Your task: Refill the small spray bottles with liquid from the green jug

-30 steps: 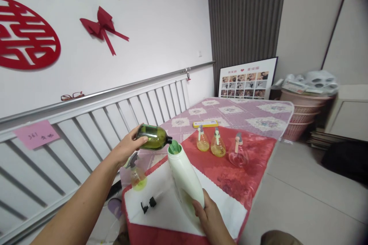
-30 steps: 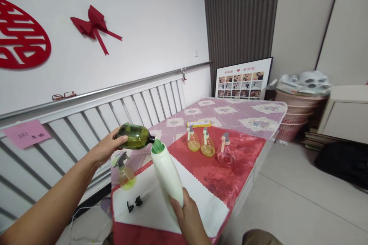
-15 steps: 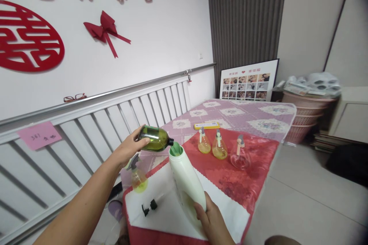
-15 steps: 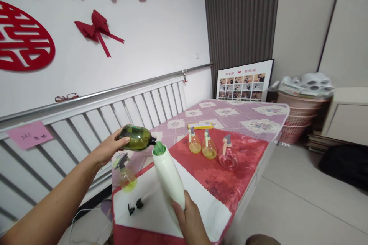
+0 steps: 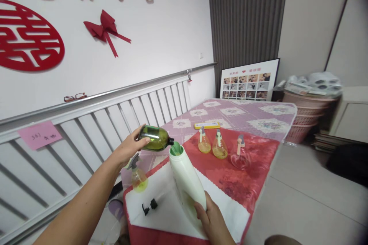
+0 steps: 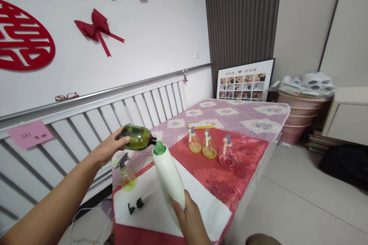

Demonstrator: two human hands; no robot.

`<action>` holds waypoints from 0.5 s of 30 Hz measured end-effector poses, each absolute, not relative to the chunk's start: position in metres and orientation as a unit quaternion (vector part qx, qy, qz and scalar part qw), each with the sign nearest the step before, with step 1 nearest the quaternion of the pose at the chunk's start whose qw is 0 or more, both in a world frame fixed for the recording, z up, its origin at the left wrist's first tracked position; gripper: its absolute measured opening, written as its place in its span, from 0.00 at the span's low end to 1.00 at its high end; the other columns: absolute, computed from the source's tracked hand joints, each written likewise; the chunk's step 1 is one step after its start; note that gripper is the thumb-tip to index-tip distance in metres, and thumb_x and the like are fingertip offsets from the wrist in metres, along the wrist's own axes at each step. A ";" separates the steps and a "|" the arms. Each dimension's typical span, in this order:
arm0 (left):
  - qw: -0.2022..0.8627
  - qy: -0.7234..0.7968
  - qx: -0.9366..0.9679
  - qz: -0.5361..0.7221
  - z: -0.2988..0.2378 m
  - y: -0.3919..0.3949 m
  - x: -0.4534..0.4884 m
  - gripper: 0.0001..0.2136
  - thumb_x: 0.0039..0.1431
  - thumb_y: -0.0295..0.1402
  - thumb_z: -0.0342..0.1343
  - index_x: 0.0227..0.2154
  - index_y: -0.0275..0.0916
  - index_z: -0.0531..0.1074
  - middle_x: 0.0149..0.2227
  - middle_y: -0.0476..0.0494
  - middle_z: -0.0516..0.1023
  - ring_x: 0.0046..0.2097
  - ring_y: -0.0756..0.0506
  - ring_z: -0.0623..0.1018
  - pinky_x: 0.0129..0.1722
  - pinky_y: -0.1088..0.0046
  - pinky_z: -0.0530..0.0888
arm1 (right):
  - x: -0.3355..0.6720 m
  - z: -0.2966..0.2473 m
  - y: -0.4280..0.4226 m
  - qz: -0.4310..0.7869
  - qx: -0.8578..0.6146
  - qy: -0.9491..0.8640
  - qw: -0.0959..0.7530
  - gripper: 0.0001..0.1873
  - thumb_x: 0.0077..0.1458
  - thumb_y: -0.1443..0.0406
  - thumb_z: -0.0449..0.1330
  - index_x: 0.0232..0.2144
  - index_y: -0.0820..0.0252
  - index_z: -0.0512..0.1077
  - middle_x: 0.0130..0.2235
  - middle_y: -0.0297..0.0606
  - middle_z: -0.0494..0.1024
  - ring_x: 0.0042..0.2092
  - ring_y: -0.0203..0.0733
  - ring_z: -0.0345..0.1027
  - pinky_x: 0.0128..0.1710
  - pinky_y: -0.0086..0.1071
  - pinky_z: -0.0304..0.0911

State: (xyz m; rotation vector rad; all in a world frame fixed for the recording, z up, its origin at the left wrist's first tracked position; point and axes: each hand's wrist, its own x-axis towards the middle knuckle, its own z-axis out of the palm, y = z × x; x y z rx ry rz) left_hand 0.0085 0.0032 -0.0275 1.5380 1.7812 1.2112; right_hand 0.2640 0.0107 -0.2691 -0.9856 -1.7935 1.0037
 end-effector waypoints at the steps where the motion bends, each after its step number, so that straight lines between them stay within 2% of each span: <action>1: 0.244 0.654 0.563 0.443 -0.027 0.003 0.009 0.33 0.49 0.46 0.58 0.58 0.44 0.60 0.52 0.41 0.72 0.47 0.39 0.72 0.36 0.69 0.70 | 0.264 -0.269 0.011 0.399 -0.392 -0.715 0.419 0.25 0.59 0.47 0.45 0.42 0.59 0.68 0.21 0.31 0.71 0.25 0.44 0.68 0.31 0.34 0.64; 15: 0.237 0.656 0.564 0.442 -0.028 0.004 0.007 0.34 0.48 0.48 0.59 0.59 0.44 0.60 0.51 0.40 0.72 0.48 0.38 0.72 0.37 0.68 0.70 | 0.263 -0.273 0.012 0.399 -0.392 -0.713 0.422 0.25 0.59 0.48 0.45 0.42 0.61 0.68 0.24 0.34 0.73 0.25 0.44 0.68 0.28 0.34 0.63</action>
